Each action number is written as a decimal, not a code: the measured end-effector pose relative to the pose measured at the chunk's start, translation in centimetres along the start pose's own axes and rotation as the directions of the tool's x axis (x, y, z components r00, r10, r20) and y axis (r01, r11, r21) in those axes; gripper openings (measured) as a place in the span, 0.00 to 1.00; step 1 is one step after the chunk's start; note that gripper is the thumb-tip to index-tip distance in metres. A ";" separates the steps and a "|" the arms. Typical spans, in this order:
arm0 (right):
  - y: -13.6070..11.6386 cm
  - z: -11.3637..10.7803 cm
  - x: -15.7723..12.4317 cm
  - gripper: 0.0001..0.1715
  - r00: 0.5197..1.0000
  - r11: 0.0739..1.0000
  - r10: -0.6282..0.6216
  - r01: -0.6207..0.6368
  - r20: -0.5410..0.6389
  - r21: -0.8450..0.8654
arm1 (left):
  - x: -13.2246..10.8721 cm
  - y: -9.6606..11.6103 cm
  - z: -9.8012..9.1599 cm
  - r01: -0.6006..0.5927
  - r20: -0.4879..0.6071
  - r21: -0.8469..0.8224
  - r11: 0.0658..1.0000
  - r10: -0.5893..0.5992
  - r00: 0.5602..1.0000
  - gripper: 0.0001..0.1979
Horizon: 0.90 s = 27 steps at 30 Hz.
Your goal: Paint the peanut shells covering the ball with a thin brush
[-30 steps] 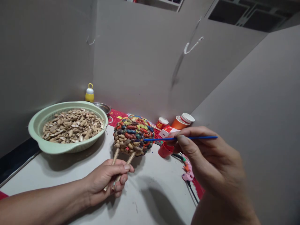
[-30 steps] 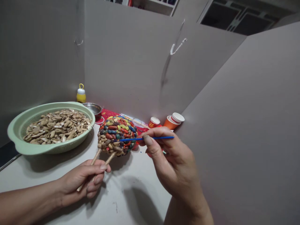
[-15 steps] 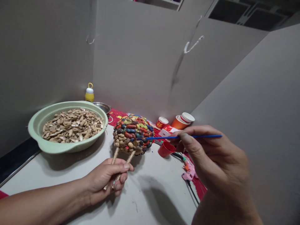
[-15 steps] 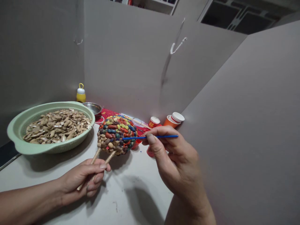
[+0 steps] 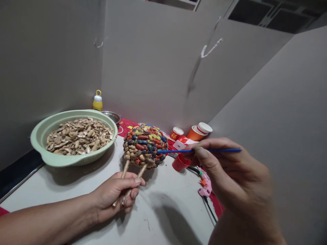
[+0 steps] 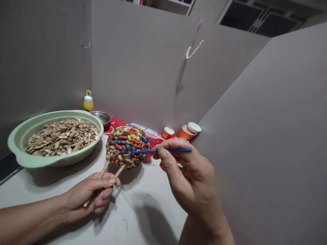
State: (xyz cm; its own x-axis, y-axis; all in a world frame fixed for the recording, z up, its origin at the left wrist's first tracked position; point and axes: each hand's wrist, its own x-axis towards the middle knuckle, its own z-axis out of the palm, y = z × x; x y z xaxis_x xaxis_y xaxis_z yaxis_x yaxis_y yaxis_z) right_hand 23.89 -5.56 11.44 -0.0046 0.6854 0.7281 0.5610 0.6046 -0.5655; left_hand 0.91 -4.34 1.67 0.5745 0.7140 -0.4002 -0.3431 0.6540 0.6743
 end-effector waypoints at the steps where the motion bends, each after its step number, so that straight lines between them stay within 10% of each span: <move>1: 0.0 0.1 0.0 0.05 1.000 1.000 0.009 -0.010 0.029 0.009 | 0.0 0.0 0.0 0.003 -0.002 0.001 1.000 -0.003 1.000 0.11; 27: 0.5 -0.5 0.0 0.07 0.998 1.000 -0.027 0.027 0.048 0.010 | 0.1 0.0 0.0 0.013 0.007 -0.004 1.000 -0.013 1.000 0.10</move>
State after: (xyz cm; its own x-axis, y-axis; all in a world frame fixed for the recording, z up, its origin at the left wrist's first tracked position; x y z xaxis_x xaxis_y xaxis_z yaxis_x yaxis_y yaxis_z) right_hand 24.56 -5.51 11.33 -0.0595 0.6873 0.7240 0.5526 0.6267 -0.5495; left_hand 1.00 -4.31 1.62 0.5837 0.7039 -0.4047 -0.3387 0.6641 0.6665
